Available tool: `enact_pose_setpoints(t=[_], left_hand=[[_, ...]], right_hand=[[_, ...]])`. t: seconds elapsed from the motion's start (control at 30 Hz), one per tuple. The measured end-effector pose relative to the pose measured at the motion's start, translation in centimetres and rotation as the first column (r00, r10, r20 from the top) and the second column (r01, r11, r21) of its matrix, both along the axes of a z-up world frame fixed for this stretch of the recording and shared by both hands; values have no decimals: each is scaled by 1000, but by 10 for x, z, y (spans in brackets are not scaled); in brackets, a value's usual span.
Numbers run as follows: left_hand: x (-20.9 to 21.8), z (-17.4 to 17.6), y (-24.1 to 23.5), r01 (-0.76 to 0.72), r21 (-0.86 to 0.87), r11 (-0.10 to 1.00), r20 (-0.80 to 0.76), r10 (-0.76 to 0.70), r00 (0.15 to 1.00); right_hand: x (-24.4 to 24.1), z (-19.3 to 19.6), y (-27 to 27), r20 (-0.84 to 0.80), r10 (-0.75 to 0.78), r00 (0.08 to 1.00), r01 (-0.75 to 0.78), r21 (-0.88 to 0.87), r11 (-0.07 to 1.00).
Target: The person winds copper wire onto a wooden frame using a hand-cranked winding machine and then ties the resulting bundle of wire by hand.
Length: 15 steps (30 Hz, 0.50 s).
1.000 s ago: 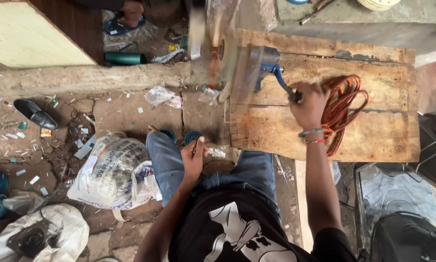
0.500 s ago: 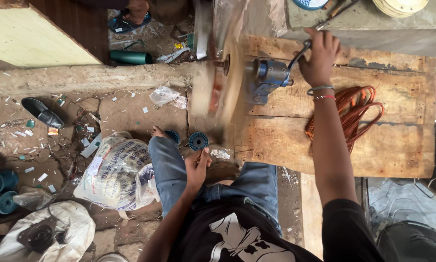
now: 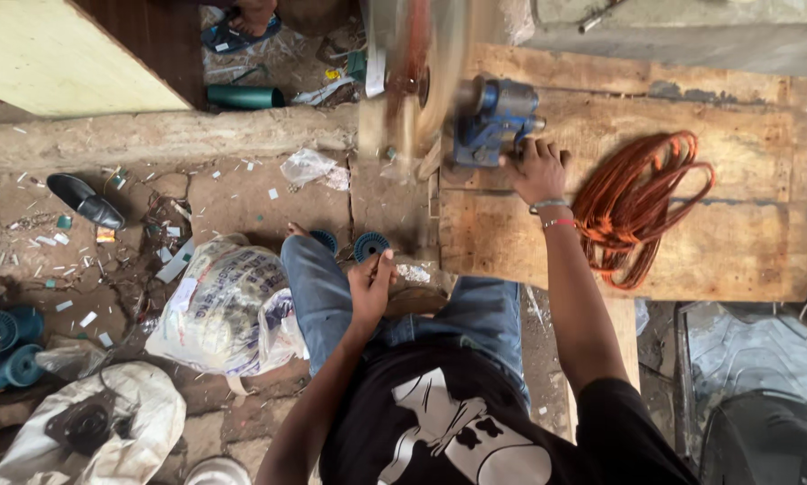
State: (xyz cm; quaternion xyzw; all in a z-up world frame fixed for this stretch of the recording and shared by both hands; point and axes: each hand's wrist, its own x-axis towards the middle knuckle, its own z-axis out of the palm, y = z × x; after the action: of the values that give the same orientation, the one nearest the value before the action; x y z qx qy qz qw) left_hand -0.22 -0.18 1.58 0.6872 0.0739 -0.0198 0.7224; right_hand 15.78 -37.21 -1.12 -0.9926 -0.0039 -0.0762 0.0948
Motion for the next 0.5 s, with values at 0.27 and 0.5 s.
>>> enact_pose_setpoints(t=[0.27, 0.5], left_hand=[[-3, -2, -2, -38, -9, 999, 9, 38, 999], [-1, -12, -3, 30, -96, 995, -3, -30, 1000]], right_hand=[[-83, 104, 18, 220, 43, 975, -42, -11, 999], [-28, 150, -5, 437, -22, 899, -57, 166, 985]])
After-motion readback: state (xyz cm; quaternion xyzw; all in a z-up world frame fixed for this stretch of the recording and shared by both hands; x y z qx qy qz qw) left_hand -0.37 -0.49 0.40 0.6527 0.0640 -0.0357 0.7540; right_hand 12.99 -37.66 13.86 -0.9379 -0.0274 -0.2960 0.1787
